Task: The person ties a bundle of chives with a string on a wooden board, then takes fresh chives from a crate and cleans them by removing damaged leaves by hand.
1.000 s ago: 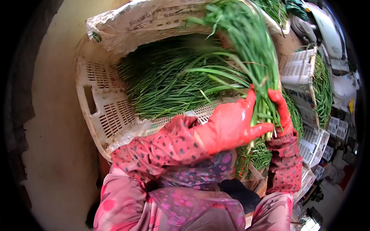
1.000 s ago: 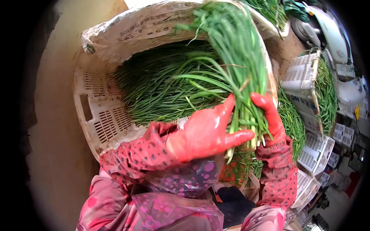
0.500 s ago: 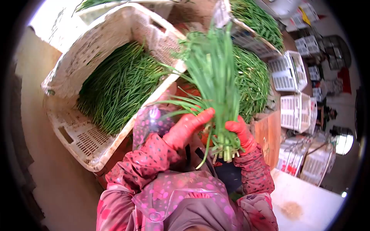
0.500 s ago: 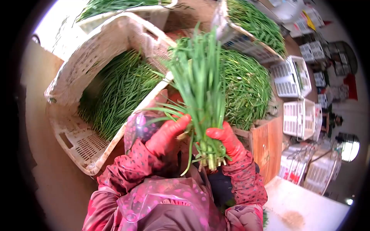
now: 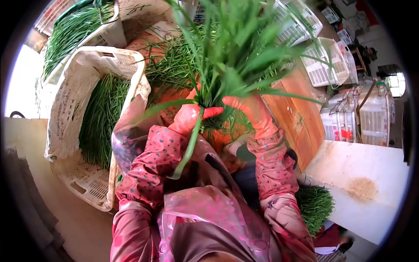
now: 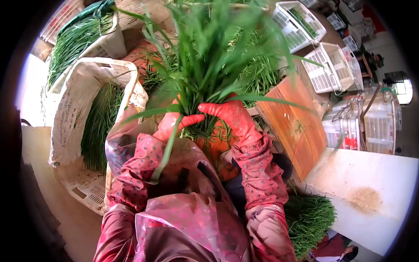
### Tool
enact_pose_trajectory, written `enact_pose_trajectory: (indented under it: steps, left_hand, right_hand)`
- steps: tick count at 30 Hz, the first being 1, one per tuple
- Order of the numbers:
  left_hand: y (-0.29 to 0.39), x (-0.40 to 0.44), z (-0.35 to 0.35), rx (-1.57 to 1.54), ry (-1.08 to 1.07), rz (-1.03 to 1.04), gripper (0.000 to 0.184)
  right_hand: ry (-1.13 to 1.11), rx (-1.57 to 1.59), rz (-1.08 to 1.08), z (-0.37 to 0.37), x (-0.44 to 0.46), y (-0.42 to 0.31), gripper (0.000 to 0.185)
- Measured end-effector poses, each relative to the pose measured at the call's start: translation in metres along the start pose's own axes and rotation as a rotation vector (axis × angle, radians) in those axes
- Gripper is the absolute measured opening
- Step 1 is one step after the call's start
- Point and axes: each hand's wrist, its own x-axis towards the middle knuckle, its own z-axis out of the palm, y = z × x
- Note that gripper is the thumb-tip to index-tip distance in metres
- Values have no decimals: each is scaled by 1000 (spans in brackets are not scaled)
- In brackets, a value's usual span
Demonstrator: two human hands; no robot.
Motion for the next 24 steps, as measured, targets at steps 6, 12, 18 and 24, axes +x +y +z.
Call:
enact_pose_trajectory:
  steps: [6, 12, 18, 24]
  left_hand:
    - [-166, 19, -30, 32, -35, -139, 77]
    - [-188, 25, -35, 53, -271, -326, 60]
    - [-227, 39, -54, 364, -261, -101, 43]
    - [-119, 57, -4, 790, -124, -59, 57]
  right_hand:
    - [95, -44, 73, -38, -7, 165, 56]
    - [-63, 284, 335, -57, -27, 227, 63]
    - [96, -457, 68, -30, 32, 187, 41]
    - [478, -361, -57, -36, 59, 173, 15]
